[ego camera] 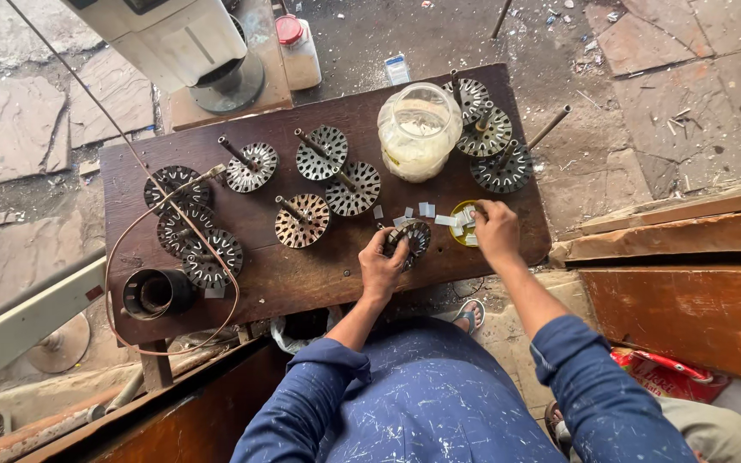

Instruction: The person inserts small white rectangular pieces into the slots of a circular metal motor component. They pick up the pieces from a yellow container and place them into the component held in their left hand, repeating this process for multiple slots.

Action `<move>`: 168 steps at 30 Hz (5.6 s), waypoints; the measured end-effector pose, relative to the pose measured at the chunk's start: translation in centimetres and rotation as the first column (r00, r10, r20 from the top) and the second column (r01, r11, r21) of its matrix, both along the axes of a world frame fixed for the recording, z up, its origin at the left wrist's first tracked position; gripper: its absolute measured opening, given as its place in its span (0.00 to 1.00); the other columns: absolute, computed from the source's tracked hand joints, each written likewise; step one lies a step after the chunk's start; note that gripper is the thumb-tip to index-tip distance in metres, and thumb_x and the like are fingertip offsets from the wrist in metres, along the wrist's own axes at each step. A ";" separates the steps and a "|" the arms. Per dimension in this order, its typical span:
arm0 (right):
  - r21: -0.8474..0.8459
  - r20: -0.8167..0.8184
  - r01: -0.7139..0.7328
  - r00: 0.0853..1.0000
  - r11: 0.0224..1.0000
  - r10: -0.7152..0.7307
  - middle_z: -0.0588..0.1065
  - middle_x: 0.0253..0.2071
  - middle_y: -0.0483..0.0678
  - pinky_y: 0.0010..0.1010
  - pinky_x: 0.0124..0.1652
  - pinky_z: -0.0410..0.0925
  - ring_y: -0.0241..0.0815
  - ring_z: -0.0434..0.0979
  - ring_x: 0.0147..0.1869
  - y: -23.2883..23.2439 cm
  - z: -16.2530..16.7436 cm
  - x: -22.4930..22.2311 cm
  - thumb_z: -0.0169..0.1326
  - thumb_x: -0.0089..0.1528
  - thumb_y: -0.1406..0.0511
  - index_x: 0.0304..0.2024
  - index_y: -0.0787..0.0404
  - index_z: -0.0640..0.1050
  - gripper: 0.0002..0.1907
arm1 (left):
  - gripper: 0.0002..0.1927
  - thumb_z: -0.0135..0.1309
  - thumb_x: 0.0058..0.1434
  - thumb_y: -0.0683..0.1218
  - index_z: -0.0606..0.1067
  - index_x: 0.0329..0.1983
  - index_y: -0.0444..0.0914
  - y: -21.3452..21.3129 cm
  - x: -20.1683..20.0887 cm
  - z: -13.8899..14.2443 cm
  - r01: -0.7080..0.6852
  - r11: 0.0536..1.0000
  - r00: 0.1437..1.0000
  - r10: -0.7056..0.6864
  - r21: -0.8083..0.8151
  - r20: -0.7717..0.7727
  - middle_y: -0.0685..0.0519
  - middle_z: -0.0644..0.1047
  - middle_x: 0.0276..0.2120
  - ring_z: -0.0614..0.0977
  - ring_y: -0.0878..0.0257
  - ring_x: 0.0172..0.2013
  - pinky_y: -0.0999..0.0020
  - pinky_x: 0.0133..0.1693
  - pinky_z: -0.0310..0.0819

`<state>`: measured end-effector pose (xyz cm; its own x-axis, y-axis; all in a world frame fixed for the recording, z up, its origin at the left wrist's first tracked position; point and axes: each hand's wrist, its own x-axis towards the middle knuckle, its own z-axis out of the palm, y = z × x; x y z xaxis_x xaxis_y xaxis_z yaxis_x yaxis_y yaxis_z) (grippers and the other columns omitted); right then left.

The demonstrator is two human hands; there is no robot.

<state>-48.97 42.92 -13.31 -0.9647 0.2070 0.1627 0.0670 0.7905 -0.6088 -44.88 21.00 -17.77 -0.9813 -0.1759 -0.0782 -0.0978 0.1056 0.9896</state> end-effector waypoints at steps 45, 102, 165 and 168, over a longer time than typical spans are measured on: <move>-0.223 -0.280 -0.334 0.922 0.916 0.268 0.79 0.42 0.54 0.37 0.44 0.74 0.50 0.81 0.45 -8.9 -0.7 4.5 0.60 0.59 0.72 0.34 0.67 0.79 0.03 | 0.19 0.47 0.72 0.45 0.72 0.64 0.35 -3.7 -2.2 -0.1 0.297 0.781 0.921 -0.387 0.548 0.052 0.54 0.80 0.50 0.79 0.69 0.48 0.72 0.52 0.74; -0.105 -0.255 -0.500 0.849 0.860 0.462 0.71 0.65 0.57 0.42 0.67 0.68 0.57 0.71 0.71 -4.0 -5.9 10.7 0.58 0.60 0.76 0.66 0.62 0.68 0.31 | 0.35 0.49 0.71 0.41 0.51 0.78 0.38 -3.2 6.8 1.4 0.583 0.800 0.794 -0.598 -0.142 -0.109 0.44 0.68 0.68 0.68 0.48 0.67 0.53 0.69 0.59; -0.180 0.048 -0.185 0.979 0.966 0.196 0.81 0.46 0.55 0.35 0.45 0.75 0.50 0.84 0.47 -12.4 -2.3 13.5 0.57 0.62 0.67 0.48 0.64 0.81 0.12 | 0.34 0.55 0.64 0.41 0.58 0.73 0.36 -20.6 -6.0 4.1 -0.402 0.696 0.861 0.067 -0.595 -0.504 0.33 0.54 0.74 0.51 0.44 0.75 0.45 0.73 0.44; -0.198 0.105 -0.126 0.983 0.972 0.149 0.82 0.47 0.54 0.33 0.41 0.75 0.47 0.85 0.44 -11.7 -2.0 13.7 0.58 0.62 0.66 0.49 0.63 0.81 0.13 | 0.31 0.56 0.65 0.43 0.62 0.70 0.34 -18.0 -5.4 3.7 -0.133 0.852 0.930 -0.070 -0.507 -0.361 0.39 0.64 0.69 0.64 0.48 0.71 0.51 0.73 0.58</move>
